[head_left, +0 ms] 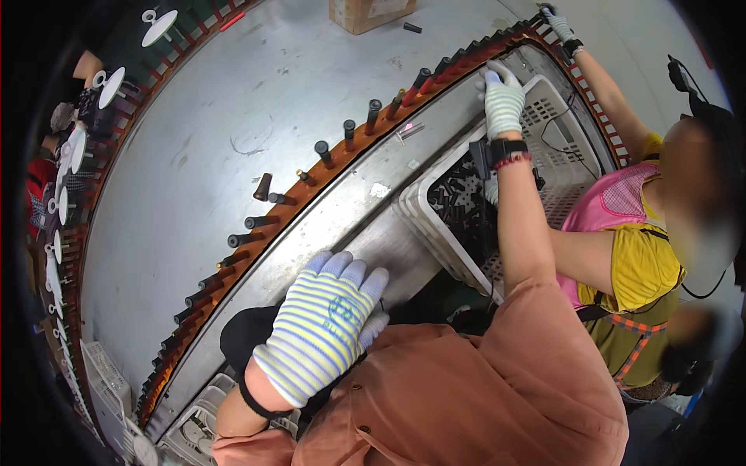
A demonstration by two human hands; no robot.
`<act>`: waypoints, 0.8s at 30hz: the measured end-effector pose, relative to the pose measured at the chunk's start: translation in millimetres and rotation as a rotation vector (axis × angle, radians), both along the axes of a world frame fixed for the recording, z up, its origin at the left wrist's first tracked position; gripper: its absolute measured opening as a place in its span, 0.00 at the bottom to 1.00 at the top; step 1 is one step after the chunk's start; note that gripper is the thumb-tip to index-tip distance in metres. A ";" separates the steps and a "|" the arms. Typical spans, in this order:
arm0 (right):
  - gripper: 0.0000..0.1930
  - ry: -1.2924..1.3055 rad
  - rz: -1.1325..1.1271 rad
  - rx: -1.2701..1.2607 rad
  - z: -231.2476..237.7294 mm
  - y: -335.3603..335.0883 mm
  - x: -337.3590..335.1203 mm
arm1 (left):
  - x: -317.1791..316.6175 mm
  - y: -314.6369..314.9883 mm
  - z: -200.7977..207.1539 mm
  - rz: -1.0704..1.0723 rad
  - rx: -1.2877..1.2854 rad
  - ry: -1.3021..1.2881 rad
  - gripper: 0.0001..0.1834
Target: The worker picks up small black rubber components from a white basket and places them onto metal pins on a moving conveyor belt.
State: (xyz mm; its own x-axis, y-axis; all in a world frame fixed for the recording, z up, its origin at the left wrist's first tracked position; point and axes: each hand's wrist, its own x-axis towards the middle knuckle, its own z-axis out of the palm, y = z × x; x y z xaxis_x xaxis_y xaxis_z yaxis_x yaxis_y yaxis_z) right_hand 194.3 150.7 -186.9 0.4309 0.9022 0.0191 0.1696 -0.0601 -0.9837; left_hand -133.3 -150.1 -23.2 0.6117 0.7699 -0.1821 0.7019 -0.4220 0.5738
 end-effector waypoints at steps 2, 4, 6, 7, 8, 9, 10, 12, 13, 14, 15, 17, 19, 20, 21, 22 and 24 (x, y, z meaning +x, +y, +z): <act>0.16 -0.183 0.143 0.067 1.0 21.0 -1.3 | -0.4 2.5 -16.6 0.006 0.007 -0.016 0.27; 0.18 -0.487 0.136 0.101 -2.6 48.9 1.7 | 1.7 5.2 -31.7 0.018 0.018 -0.025 0.24; 0.22 -0.845 0.146 0.041 2.2 57.4 -1.4 | 2.6 6.8 -53.9 0.029 -0.004 -0.036 0.23; 0.22 -0.838 0.153 0.040 12.6 59.8 -5.6 | 2.3 5.4 -64.3 0.039 -0.021 -0.051 0.23; 0.21 -0.944 0.189 -0.060 23.6 62.2 -9.9 | 2.3 3.2 -74.6 0.041 0.009 -0.064 0.22; 0.20 -1.050 0.222 -0.162 27.7 62.1 -11.2 | 3.5 2.9 -78.0 0.040 0.006 -0.058 0.22; 0.19 -1.170 0.139 0.020 25.1 54.7 -14.4 | 4.8 2.8 -79.8 0.039 -0.057 -0.045 0.22; 0.19 -0.918 0.140 0.136 46.1 36.0 -17.4 | 4.5 -2.8 -84.2 0.053 -0.110 -0.049 0.21; 0.19 -0.679 0.125 0.245 63.1 19.7 -17.6 | 5.6 -2.5 -87.3 0.056 -0.111 -0.051 0.21; 0.19 -0.608 0.090 0.231 74.6 4.2 -18.0 | 7.1 3.0 -89.8 0.040 -0.078 -0.053 0.22; 0.19 -0.532 0.058 0.219 84.7 -11.1 -18.4 | 9.3 6.5 -88.1 0.027 -0.043 -0.052 0.22; 0.16 -0.466 0.117 0.269 78.4 -47.6 -6.8 | 15.4 9.0 -87.6 0.027 -0.043 -0.069 0.22; 0.16 -0.524 0.105 0.201 62.2 -91.2 15.8 | 21.1 10.0 -84.9 0.031 -0.063 -0.068 0.21; 0.17 -0.600 0.072 0.055 53.8 -112.4 21.9 | 22.8 10.0 -83.7 0.026 -0.058 -0.072 0.21; 0.18 -0.760 0.122 -0.036 38.6 -127.5 40.0 | 25.4 11.5 -83.0 0.009 -0.045 -0.047 0.21; 0.20 -0.891 0.218 -0.300 41.4 -143.5 49.9 | 27.7 12.0 -82.1 -0.005 -0.036 -0.023 0.22; 0.21 -0.973 0.337 -0.458 25.0 -156.0 59.3 | 29.7 9.8 -85.0 -0.004 -0.039 -0.006 0.22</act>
State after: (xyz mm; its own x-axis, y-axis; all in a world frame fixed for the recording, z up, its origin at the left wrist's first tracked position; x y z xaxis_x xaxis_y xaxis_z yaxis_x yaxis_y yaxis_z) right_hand 253.6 -5.3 -162.0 0.1462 0.9781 -0.1484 0.9282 -0.1875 -0.3215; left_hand -103.5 -140.2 -108.2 0.6160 0.7598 -0.2081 0.6965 -0.4019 0.5944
